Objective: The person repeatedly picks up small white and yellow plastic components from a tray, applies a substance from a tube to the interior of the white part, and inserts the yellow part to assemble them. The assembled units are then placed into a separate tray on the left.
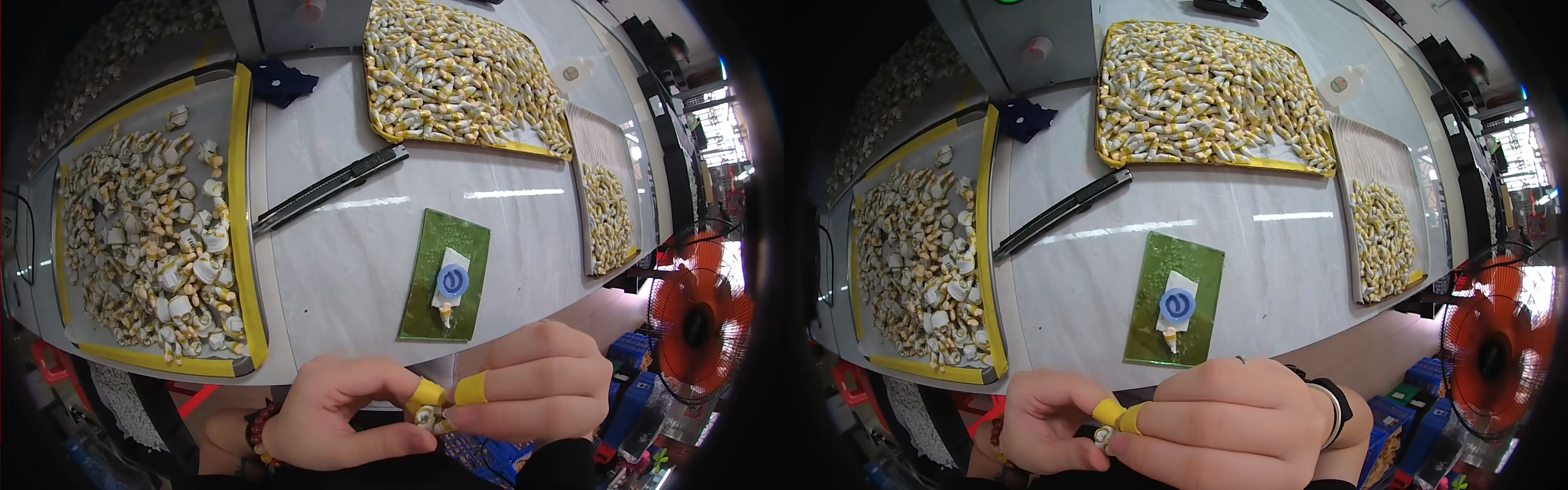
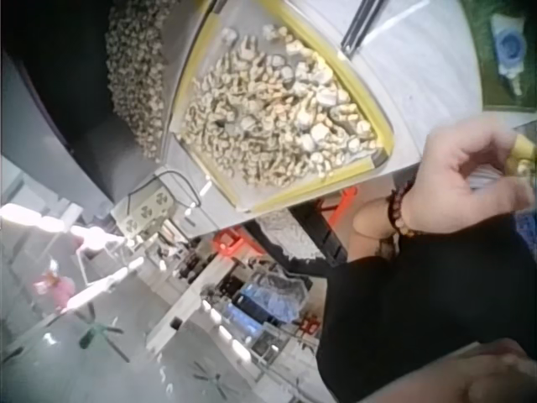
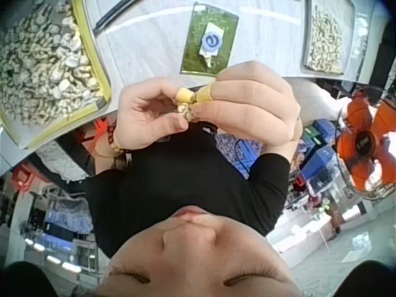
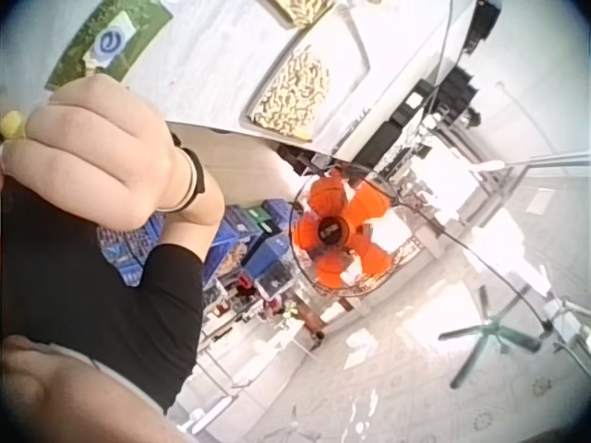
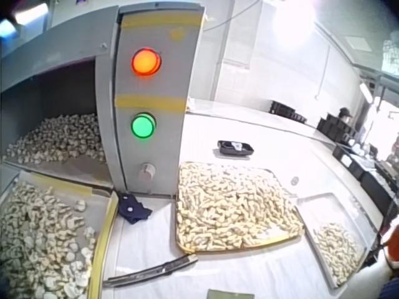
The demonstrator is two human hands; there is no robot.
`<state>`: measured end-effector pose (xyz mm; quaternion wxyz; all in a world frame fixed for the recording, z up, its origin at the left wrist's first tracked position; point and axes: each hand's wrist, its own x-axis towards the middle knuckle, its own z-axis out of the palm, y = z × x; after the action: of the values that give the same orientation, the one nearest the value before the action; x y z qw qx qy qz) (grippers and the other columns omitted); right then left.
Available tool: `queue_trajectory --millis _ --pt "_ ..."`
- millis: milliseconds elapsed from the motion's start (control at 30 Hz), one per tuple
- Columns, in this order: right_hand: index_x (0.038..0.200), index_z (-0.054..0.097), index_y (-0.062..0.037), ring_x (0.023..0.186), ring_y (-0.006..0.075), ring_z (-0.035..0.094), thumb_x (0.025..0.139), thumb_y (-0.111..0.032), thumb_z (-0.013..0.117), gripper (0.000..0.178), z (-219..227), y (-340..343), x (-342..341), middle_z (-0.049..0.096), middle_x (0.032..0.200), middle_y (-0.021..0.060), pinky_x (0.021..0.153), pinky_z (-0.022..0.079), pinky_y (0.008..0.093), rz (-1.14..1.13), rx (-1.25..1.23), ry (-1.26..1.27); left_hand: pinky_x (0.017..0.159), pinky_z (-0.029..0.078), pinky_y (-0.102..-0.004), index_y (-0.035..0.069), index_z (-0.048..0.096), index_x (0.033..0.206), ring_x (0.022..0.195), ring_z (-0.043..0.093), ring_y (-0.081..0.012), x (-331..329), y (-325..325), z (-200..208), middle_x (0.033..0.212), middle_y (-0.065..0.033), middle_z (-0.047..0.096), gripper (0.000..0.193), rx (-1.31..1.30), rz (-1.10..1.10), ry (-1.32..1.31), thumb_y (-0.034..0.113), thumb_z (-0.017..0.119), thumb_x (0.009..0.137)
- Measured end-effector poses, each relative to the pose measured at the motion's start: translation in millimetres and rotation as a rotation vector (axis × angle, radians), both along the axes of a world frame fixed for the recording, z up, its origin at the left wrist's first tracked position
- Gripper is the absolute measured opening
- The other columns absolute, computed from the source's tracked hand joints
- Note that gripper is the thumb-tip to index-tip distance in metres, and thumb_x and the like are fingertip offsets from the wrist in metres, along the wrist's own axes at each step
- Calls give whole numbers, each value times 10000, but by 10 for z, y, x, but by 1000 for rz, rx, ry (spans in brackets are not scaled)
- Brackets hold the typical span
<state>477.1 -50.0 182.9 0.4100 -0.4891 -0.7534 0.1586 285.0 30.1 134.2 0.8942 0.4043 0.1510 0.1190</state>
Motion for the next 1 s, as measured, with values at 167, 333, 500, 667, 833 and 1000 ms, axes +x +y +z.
queue_trajectory --millis 167,333,500,667,833,1000 --pt "821 695 -34 635 146 545 704 -62 659 126 -6 -63 30 633 783 61 534 438 234 74 81 -91 672 485 -270 -80 625 917 741 632 -178 -19 65 -49 838 -160 656 309 394 43 -33 71 786 701" --pt "849 694 -40 695 142 569 739 -54 624 131 57 -81 60 643 837 63 576 440 226 100 103 -189 604 483 -243 -24 649 931 661 629 -165 34 56 -111 762 -98 647 325 568 136 -79 161 793 706" --pt "828 647 3 664 196 580 732 -65 632 119 32 -161 89 623 791 101 558 452 274 -92 433 -274 700 460 -272 -62 581 982 779 566 -155 80 -58 -9 895 -108 587 358 303 52 -62 192 732 781" --pt "779 655 -52 674 216 599 626 28 670 173 312 -373 541 625 746 70 604 451 301 -836 212 -494 684 480 -301 -56 572 967 744 561 -171 35 -48 -41 879 -121 584 384 -102 51 -105 241 731 782" --pt "876 611 -2 705 233 580 748 -76 647 152 -152 -574 1712 616 811 110 614 453 300 -913 -290 -438 667 533 -341 -108 583 884 751 622 -244 -38 -54 -209 800 -186 622 446 -318 120 -118 238 792 696" --pt "891 592 8 696 217 577 761 -25 611 136 -267 -552 1848 602 802 122 593 456 296 -923 -389 -396 580 549 -378 -59 577 812 640 589 -218 -3 -50 -157 662 -130 600 345 -262 103 -93 199 786 720"
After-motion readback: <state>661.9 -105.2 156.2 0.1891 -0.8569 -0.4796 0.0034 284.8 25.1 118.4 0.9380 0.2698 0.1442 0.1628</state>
